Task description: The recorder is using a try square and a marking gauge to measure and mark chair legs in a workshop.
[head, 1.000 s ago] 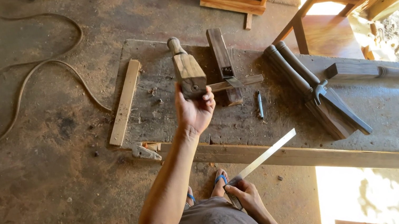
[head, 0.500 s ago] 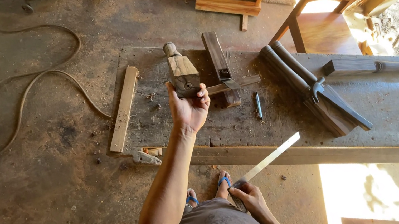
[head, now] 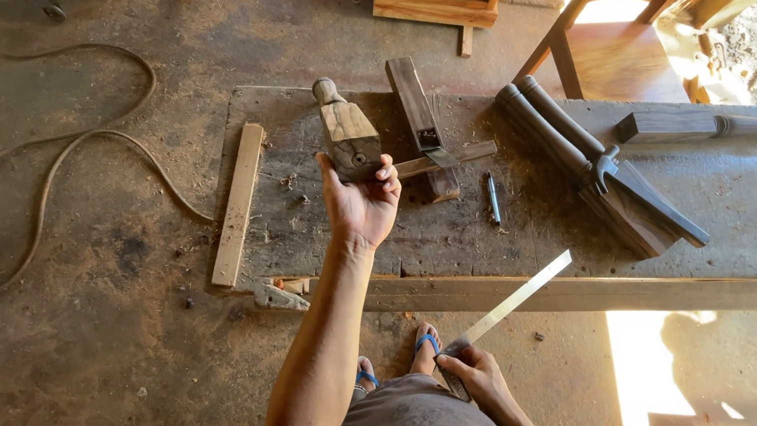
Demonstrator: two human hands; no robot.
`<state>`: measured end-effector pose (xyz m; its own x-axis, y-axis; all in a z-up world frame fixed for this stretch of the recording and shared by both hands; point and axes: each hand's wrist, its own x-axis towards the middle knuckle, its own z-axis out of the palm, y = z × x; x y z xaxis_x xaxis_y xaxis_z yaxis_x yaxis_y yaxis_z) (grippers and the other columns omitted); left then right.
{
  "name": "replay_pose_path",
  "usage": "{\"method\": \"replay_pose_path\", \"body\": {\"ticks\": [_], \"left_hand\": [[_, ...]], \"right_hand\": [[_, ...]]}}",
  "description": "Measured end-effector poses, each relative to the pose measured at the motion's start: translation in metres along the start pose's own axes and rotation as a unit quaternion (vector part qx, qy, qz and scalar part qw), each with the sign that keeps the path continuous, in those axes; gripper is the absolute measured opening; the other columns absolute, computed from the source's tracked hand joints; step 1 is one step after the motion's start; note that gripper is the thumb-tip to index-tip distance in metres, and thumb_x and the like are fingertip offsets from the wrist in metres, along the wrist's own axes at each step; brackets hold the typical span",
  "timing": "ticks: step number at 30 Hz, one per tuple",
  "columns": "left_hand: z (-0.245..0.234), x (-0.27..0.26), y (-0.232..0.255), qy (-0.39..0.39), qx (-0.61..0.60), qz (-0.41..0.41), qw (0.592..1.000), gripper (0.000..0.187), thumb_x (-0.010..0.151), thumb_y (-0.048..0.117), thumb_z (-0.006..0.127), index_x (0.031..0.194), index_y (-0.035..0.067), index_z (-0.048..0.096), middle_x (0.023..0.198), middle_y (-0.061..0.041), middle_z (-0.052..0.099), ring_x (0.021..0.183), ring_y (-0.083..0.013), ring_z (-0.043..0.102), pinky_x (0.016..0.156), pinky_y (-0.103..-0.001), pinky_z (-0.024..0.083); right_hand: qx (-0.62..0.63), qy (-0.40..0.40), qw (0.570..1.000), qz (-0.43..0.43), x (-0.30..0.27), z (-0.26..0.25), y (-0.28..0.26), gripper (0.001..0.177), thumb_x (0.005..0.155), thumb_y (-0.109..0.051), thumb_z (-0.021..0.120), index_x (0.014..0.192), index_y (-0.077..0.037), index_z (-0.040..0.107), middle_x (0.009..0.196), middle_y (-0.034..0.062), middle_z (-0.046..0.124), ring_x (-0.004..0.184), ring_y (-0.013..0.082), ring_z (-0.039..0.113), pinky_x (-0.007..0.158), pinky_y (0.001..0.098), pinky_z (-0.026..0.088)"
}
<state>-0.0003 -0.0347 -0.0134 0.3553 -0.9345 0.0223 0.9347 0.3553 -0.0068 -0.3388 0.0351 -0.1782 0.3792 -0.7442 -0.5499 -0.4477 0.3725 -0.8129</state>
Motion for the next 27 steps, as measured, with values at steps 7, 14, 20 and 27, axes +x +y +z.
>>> {"method": "replay_pose_path", "body": {"ticks": [7,14,20,27], "left_hand": [[-0.001,0.0,0.0,0.012,-0.011,-0.006,1.0,0.083,0.1,0.076,0.033,0.119,-0.002,0.055,0.092,-0.014,0.06,0.075,-0.0176,0.052,0.064,-0.03,0.044],[-0.004,0.0,0.0,0.003,-0.012,-0.006,1.0,0.083,0.1,0.076,0.033,0.118,-0.001,0.055,0.092,-0.014,0.06,0.075,-0.0179,0.052,0.064,-0.03,0.045],[-0.003,-0.001,0.001,0.003,-0.008,-0.001,1.0,0.082,0.1,0.076,0.033,0.118,-0.001,0.056,0.091,-0.014,0.06,0.074,-0.0179,0.052,0.064,-0.03,0.044],[-0.004,-0.002,0.003,-0.003,0.0,0.005,1.0,0.081,0.101,0.076,0.033,0.119,0.0,0.055,0.091,-0.013,0.06,0.074,-0.0175,0.052,0.064,-0.03,0.044]], "right_hand": [[0.018,-0.005,1.0,-0.006,0.004,-0.001,0.005,0.032,0.085,-0.024,0.078,0.102,0.002,0.077,0.086,0.009,0.077,0.075,0.0144,0.068,0.068,0.0303,0.054],[0.001,-0.001,1.0,-0.013,0.001,-0.002,0.006,0.031,0.085,-0.025,0.077,0.101,0.001,0.077,0.086,0.0082,0.077,0.074,0.0137,0.068,0.067,0.0297,0.054],[-0.015,0.001,1.0,-0.014,0.007,-0.004,0.014,0.032,0.085,-0.026,0.079,0.1,0.003,0.077,0.084,0.0085,0.077,0.074,0.0141,0.067,0.067,0.0301,0.053],[-0.016,0.006,1.0,-0.001,-0.001,0.0,0.0,0.034,0.084,-0.027,0.078,0.103,0.001,0.077,0.087,0.0098,0.078,0.076,0.0158,0.069,0.069,0.0317,0.055]]}}
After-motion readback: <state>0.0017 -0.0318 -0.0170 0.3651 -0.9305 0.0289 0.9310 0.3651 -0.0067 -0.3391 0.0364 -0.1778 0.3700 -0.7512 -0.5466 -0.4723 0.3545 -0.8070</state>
